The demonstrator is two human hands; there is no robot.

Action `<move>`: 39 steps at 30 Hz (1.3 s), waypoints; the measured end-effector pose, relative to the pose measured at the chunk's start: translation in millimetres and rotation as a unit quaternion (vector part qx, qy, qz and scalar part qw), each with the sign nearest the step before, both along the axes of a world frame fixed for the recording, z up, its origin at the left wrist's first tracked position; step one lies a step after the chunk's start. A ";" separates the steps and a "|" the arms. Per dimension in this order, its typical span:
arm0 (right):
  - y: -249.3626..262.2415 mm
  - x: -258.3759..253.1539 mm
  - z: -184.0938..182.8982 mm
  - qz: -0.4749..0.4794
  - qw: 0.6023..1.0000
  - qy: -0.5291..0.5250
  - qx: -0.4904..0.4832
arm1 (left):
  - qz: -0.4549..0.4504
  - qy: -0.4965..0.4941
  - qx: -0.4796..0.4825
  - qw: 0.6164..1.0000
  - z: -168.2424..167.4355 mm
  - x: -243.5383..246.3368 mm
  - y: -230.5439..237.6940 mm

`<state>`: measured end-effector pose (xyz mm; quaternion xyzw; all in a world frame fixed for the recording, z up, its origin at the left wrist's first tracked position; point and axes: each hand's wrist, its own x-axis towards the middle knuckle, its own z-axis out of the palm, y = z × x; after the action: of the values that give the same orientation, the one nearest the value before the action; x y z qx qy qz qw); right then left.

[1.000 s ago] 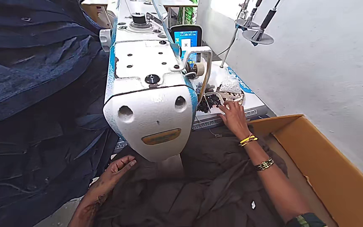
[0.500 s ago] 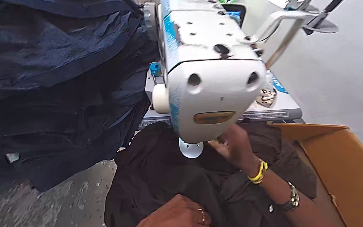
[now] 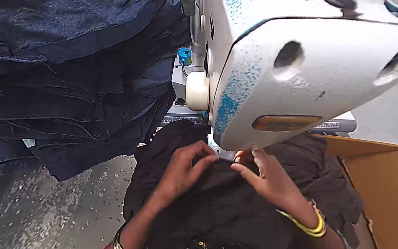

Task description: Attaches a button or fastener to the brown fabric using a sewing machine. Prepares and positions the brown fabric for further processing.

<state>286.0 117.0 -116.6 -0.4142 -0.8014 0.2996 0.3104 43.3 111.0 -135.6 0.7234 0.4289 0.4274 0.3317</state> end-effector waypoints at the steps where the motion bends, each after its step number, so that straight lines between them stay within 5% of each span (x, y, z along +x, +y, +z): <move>1: 7.4 2.2 1.0 -0.018 1.000 -0.015 0.001 | 0.014 -0.019 -0.028 0.999 -1.5 0.3 7.2; 8: 37.7 2.1 -4.3 -0.115 0.991 -0.045 0.044 | 0.093 -0.099 -0.108 0.985 -3.5 8.3 27.7; 17: 48.3 11.7 -9.9 -0.142 0.986 -0.065 0.062 | 0.083 -0.098 -0.124 0.984 -3.8 6.5 31.8; 22: 84.3 55.8 -21.0 -0.292 0.921 -0.193 0.171 | 0.086 -0.120 -0.130 0.980 -6.1 11.1 29.0; 26: 106.2 60.5 -30.0 -0.256 0.915 -0.223 0.217 | 0.093 -0.116 -0.139 0.979 -9.5 12.8 29.1; 31: 120.5 52.8 -31.8 -0.226 0.918 -0.282 0.163 | 0.100 -0.124 -0.136 0.978 -9.1 14.8 26.4; 35: 124.8 66.5 -46.5 -0.224 0.926 -0.199 0.231 | 0.102 -0.143 -0.140 0.974 -9.5 18.5 23.7; 39: 119.9 80.8 -41.0 -0.259 0.939 -0.126 0.187 | 0.103 -0.145 -0.148 0.973 -7.7 18.3 25.8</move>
<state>366.8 236.9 -157.5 -0.5764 -0.7403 -0.0012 0.3461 61.5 136.8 -143.3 0.5489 0.5070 0.4909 0.4480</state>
